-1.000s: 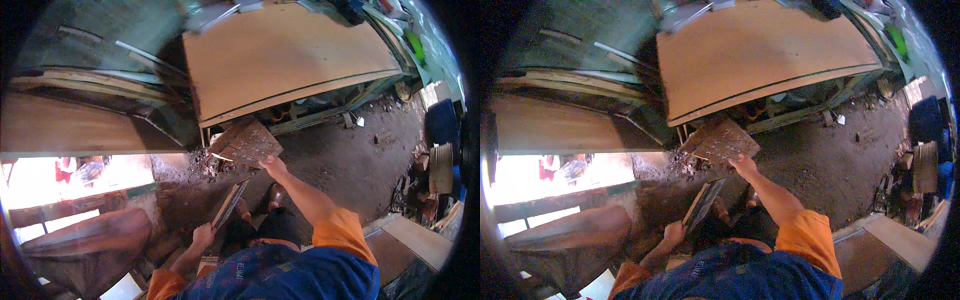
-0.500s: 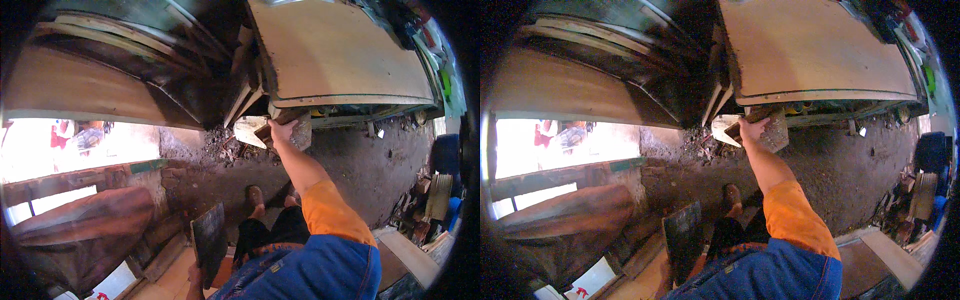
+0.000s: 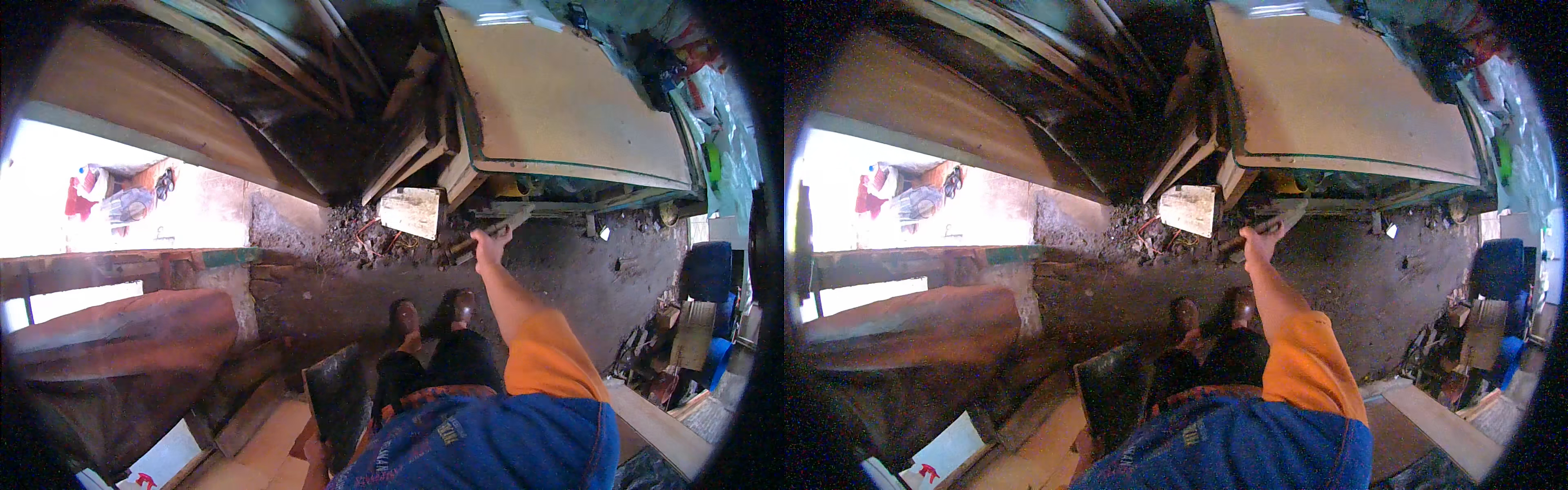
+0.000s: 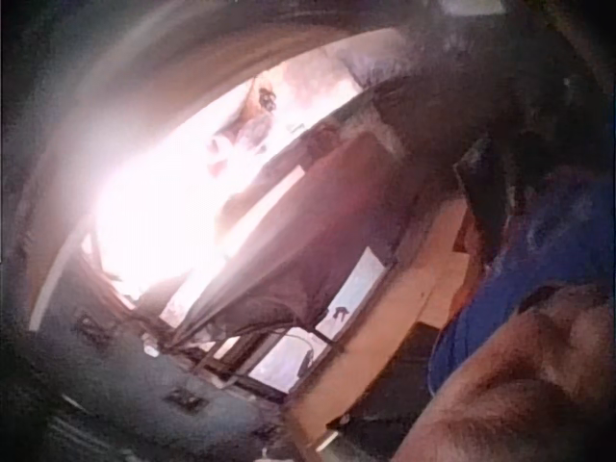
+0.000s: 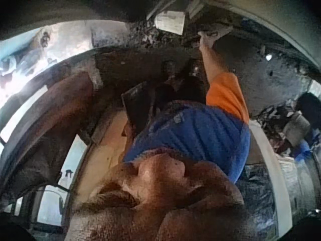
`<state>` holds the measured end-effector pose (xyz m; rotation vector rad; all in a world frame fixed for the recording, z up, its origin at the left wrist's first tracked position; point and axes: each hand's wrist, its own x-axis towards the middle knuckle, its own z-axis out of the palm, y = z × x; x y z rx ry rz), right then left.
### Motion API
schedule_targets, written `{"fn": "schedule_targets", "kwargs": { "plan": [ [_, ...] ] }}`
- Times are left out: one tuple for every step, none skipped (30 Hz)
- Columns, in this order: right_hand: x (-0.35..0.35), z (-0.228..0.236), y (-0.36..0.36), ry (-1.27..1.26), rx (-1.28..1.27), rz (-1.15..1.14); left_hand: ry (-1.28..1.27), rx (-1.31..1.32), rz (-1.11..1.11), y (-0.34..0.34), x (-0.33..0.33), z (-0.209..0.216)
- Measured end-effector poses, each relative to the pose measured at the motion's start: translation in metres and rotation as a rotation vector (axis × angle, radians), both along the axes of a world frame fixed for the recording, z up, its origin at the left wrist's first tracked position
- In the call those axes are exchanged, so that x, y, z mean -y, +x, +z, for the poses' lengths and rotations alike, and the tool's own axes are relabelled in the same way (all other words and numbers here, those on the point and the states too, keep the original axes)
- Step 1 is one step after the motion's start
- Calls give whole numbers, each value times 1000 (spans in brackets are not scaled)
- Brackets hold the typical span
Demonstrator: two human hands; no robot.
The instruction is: The person picks up wooden planks and boards from the floor, carries them through a cluttered indoor area, and stacks them on a wooden rack outdoors. The person handles the materials by hand, moving them one at a time or in small groups.
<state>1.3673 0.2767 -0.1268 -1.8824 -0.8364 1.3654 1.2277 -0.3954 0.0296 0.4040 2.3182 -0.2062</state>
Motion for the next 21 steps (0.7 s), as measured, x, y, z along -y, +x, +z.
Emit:
{"fn": "schedule_targets", "kwargs": {
  "plan": [
    [8,20,8,-57,-12,-4,50,0,36,6,2,-4],
    [17,33,18,-114,-24,-9,99,-1,70,13,4,-5],
    [27,24,40,-92,-71,-43,54,-28,83,17,4,-6],
    [34,4,63,-69,-122,-75,9,-59,97,22,2,-7],
    [40,-9,78,-51,-175,-101,-39,-92,117,29,2,-10],
    [48,-10,86,-44,-217,-122,-54,-92,87,36,11,-17],
    [54,-10,96,-43,-256,-150,-75,-90,51,38,25,-28],
    [62,-12,110,-44,-278,-192,-103,-72,1,41,34,-30],
    [65,-13,117,-57,-243,-211,-27,-78,74,51,29,-22],
    [65,-16,123,-64,-205,-231,53,-80,145,54,0,-5],
    [70,-18,134,-81,-162,-265,122,-79,204,58,-25,17],
    [71,-20,140,-111,-167,-274,107,-99,186,66,-28,22],
    [70,-22,146,-141,-172,-284,92,-118,166,74,-31,25],
    [70,-24,152,-171,-178,-296,78,-138,144,80,-32,28],
    [70,-18,150,-160,-190,-313,46,-133,156,86,-30,26],
    [73,-3,144,-152,-197,-327,11,-127,171,92,-25,21],
    [72,7,138,-139,-210,-339,-19,-124,187,98,-21,15],
    [73,10,139,-114,-188,-312,23,-144,172,101,-21,12],
    [73,10,140,-116,-146,-294,65,-163,156,104,-21,10],
    [73,10,142,-119,-104,-275,106,-181,140,106,-20,8],
    [72,9,143,-119,-65,-257,109,-163,162,106,-20,2]
  ]
}}
